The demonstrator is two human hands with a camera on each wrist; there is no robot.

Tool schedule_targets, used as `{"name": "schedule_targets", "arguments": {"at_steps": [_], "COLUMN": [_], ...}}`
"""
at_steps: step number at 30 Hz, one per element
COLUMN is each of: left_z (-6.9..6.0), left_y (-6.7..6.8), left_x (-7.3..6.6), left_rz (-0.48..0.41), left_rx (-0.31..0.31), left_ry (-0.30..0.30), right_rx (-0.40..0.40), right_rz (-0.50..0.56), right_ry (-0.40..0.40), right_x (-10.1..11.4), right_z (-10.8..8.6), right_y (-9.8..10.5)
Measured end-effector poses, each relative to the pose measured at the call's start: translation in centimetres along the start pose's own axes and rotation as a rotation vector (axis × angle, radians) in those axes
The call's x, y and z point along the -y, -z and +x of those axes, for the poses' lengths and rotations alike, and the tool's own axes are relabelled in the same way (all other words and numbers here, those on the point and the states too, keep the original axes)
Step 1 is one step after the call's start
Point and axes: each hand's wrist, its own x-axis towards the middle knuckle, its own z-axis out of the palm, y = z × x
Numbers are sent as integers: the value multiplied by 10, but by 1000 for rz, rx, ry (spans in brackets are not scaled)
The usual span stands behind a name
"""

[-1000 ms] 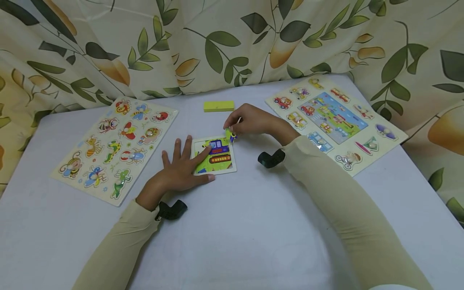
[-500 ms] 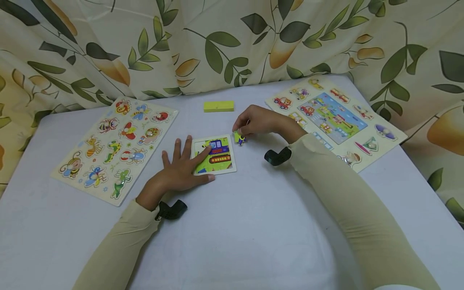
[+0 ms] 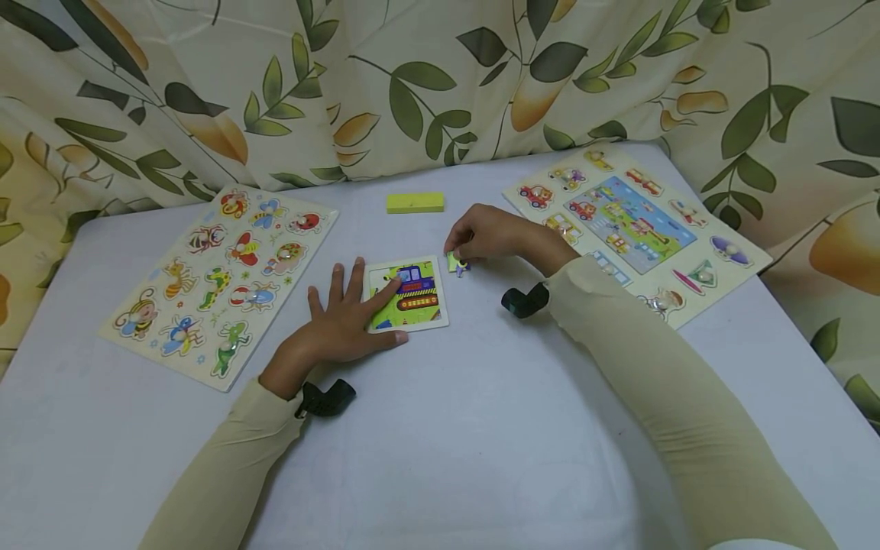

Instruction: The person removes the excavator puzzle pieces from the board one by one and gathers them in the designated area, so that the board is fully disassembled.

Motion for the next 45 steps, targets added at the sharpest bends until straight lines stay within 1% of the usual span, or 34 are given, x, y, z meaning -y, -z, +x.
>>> {"name": "schedule_targets", "arguments": {"at_steps": [11,17,21,25,29,32,38,42,45], "left_z": [0,1,2,3,4,4,1,0,0], "left_y": [-3,-2,-1,-1,0,0,0,1,1], "left_x": [0,-1,-2,-2,-2,-4,-10,-15,-17], "left_rz": [-1,-6,-30,-46,-53,-53,-61,-74,-75], "left_rx": [-23,-36,-50,-70,-78,-63,-12,8,12], "left_ry": [0,-4,-31,-89,-112,-122,-171,-166,-143], "right_rx": [-39,-49,-54,-65,-70,-77,-89,-90,-91], "right_rz": [-34,-27,-30,-39,-23,-16,-12,-13,-11], "right_ry": [31,36,48,51,56,60,77,79,75], "right_x": [-5,-6,-6,-7,-8,-8,-8,-9,-8], "right_z": [3,4,3,4,4,3,2,2,1], "right_y": [-5,-7,-7,-7,-7,-7,-8,-8,-8]}}
